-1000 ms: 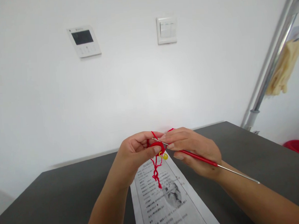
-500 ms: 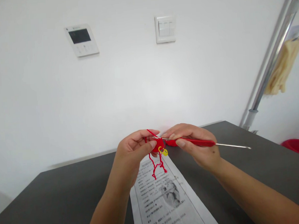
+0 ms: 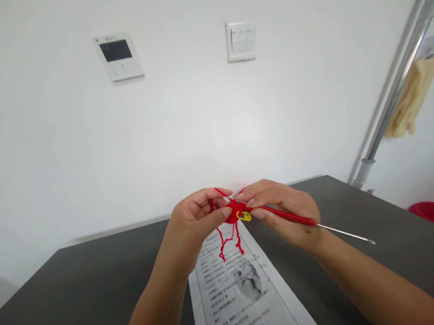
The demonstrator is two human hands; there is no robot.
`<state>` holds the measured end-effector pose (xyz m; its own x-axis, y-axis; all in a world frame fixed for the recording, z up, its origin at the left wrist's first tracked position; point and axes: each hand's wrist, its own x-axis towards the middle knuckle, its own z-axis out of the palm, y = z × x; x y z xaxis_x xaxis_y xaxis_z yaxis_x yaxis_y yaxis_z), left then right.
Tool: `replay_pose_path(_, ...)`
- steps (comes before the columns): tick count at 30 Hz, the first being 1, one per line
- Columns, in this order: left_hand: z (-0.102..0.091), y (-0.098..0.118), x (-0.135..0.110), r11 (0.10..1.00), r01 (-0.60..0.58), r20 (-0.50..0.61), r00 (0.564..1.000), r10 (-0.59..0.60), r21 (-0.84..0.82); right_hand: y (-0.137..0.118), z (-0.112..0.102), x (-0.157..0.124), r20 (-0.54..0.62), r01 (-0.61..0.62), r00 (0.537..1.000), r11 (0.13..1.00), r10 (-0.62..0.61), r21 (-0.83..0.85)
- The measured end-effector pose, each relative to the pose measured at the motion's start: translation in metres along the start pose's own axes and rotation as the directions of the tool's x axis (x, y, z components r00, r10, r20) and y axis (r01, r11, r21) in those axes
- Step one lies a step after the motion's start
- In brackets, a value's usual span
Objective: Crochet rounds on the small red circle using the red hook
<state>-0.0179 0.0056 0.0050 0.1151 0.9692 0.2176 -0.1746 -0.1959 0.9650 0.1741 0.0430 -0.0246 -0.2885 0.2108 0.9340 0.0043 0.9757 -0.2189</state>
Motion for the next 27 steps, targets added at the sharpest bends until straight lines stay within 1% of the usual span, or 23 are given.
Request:
replay_pose_path(3,0.000,0.001,-0.001,1.000,0.007,-0.013,1.000,-0.007,0.023,0.003,0.002,-0.004,-0.022,-0.043,0.999,0.998,0.045,0.053)
replay_pose_path(7,-0.001,0.002,-0.002,0.997,0.004,-0.019,1.000,-0.003,0.071,0.006,0.003,-0.007,-0.027,-0.126,0.990,0.967,0.135,0.220)
replay_pose_path(11,-0.001,0.005,-0.003,0.993,0.004,-0.017,1.000,-0.002,0.118,0.006,0.000,-0.004,0.016,-0.220,0.973,0.911,0.229,0.348)
replay_pose_path(14,0.000,0.008,-0.004,0.987,0.016,-0.015,1.000,-0.014,0.160,0.005,-0.005,0.000,0.076,-0.267,0.963,0.876,0.259,0.401)
replay_pose_path(17,0.001,0.009,-0.003,0.984,0.033,-0.007,0.999,-0.032,0.177,0.006,-0.012,0.002,0.150,-0.300,0.954,0.863,0.261,0.406)
replay_pose_path(20,0.001,0.008,-0.002,0.983,0.035,0.017,0.999,-0.039,0.181,0.008,-0.019,0.003,0.211,-0.326,0.941,0.867,0.263,0.377)
replay_pose_path(23,0.000,0.006,-0.002,0.979,0.021,0.035,0.999,-0.029,0.203,0.009,-0.024,0.003,0.277,-0.339,0.927,0.881,0.253,0.329)
replay_pose_path(27,0.000,0.001,-0.002,0.964,0.013,0.009,1.000,-0.016,0.265,0.008,-0.029,0.004,0.342,-0.321,0.911,0.918,0.231,0.234)
